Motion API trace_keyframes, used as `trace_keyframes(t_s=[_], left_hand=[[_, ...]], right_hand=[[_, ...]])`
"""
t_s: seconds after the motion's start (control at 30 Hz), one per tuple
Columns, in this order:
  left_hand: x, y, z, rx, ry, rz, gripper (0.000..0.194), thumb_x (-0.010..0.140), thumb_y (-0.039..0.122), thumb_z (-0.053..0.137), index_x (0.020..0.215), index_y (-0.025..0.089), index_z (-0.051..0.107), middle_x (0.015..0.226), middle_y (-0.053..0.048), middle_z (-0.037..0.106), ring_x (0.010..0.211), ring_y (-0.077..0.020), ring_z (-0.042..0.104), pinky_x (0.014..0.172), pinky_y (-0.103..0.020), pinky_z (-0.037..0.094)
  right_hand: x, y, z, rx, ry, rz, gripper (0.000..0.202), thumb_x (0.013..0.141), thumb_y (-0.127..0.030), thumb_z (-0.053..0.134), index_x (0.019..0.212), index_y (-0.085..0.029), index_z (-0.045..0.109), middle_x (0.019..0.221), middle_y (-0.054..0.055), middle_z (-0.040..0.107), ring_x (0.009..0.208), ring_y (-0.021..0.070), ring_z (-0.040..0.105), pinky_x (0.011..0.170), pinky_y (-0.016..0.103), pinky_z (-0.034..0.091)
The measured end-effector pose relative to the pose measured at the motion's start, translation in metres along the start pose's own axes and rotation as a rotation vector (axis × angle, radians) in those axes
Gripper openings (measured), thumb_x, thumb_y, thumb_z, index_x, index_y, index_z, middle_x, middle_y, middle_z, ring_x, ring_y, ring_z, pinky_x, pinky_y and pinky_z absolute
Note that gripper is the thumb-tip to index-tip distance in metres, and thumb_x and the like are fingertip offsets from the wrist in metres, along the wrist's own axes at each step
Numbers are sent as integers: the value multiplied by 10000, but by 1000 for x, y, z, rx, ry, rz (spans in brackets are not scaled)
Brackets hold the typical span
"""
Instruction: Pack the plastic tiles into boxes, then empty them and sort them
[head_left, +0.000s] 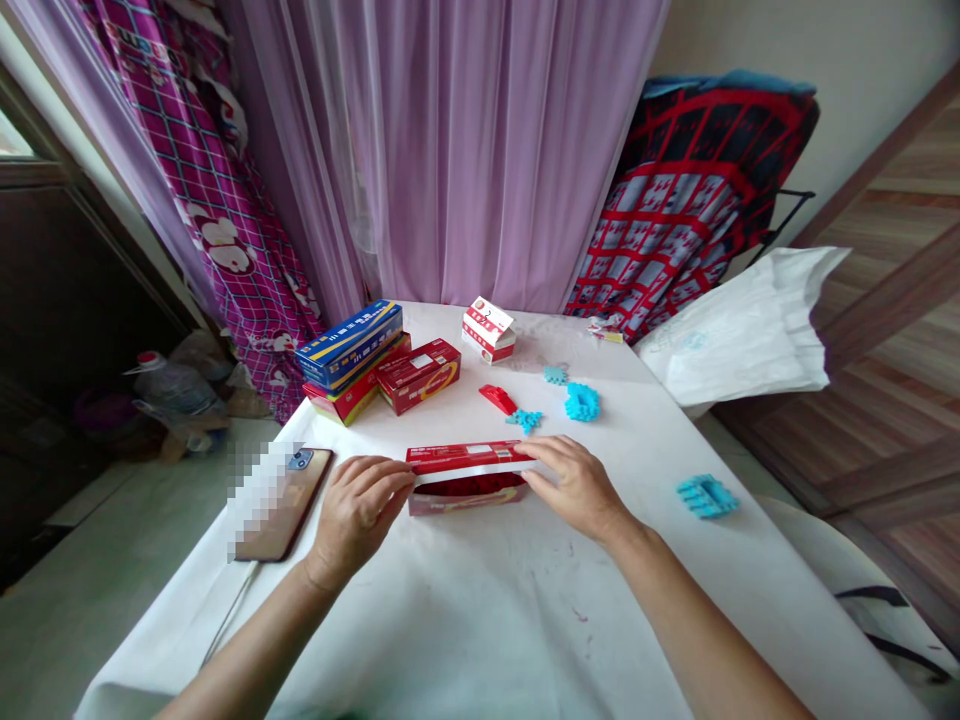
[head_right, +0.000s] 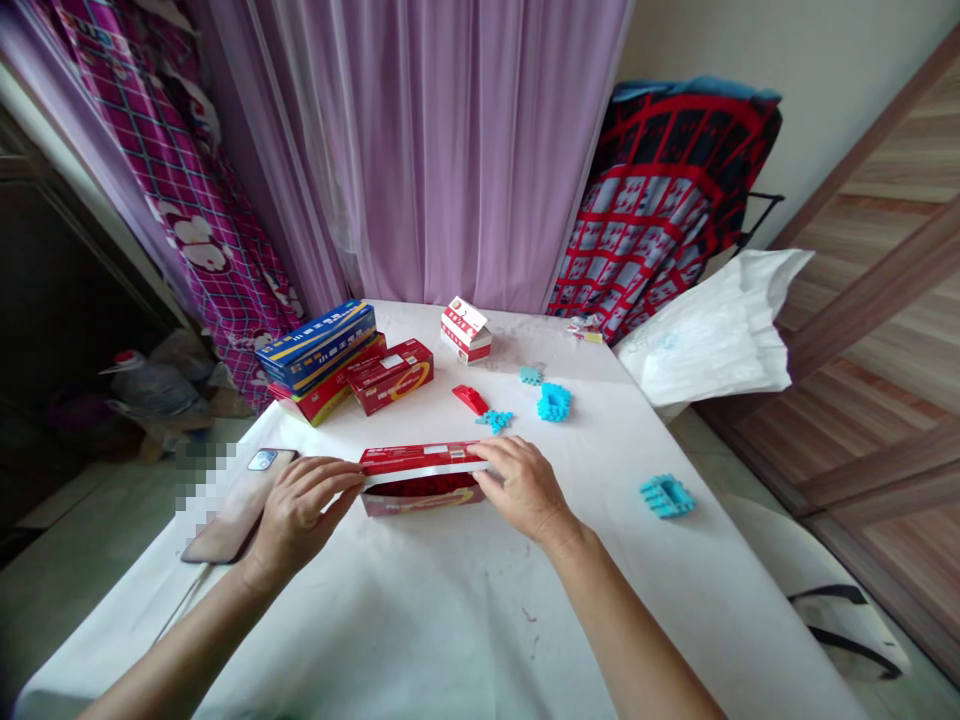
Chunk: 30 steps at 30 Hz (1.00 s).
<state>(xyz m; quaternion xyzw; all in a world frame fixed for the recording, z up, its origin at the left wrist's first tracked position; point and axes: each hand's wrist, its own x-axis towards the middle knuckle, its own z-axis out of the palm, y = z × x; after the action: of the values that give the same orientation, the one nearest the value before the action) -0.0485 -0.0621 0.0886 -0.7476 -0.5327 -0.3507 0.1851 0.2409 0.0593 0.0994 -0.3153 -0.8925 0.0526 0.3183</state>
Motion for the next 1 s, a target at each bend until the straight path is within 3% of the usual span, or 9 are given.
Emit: trace_keyframes(t_s=[0.27, 0.47, 0.57, 0.8, 1.0], left_hand=[[-6, -4, 10, -37, -85, -109, 247, 876, 219, 577, 1115, 250, 631, 986, -46, 727, 881, -185, 666, 767, -335, 521], [-1, -12, 13, -213, -255, -198, 228, 880, 244, 530, 1093, 235, 613, 1239, -104, 661, 1121, -228, 636, 926, -406, 534], [4, -16, 14, -287, -353, -191, 226, 886, 259, 499, 1091, 206, 578, 1329, -147, 603, 1195, -241, 598, 961, -415, 527], [17, -31, 17, -402, -492, -178, 334, 918, 344, 467, 1202, 172, 514, 1347, -177, 581, 1145, -222, 624, 923, -356, 546], [20, -37, 22, -361, -493, -106, 399, 952, 307, 413, 1331, 284, 536, 1335, -109, 575, 1144, -200, 616, 959, -350, 524]], right_hand=[[-4, 8, 4, 45, -95, -52, 229, 840, -234, 623, 1053, -245, 708, 1210, 76, 657, 1088, 218, 624, 946, 386, 528], [1, 14, 9, 142, -163, -51, 231, 867, -202, 572, 1083, -224, 650, 1235, 92, 650, 1178, 208, 590, 1015, 409, 487], [0, 15, 13, 154, -205, -60, 255, 870, -185, 552, 1110, -228, 626, 1230, 94, 646, 1186, 210, 580, 1020, 433, 479], [-2, 18, 18, 92, -239, -62, 330, 893, -202, 542, 1218, -221, 595, 1297, 111, 592, 1229, 224, 531, 1039, 453, 466], [-2, 22, 24, 15, -210, -113, 360, 940, -210, 484, 1276, -246, 607, 1278, 102, 598, 1179, 223, 548, 1007, 442, 499]])
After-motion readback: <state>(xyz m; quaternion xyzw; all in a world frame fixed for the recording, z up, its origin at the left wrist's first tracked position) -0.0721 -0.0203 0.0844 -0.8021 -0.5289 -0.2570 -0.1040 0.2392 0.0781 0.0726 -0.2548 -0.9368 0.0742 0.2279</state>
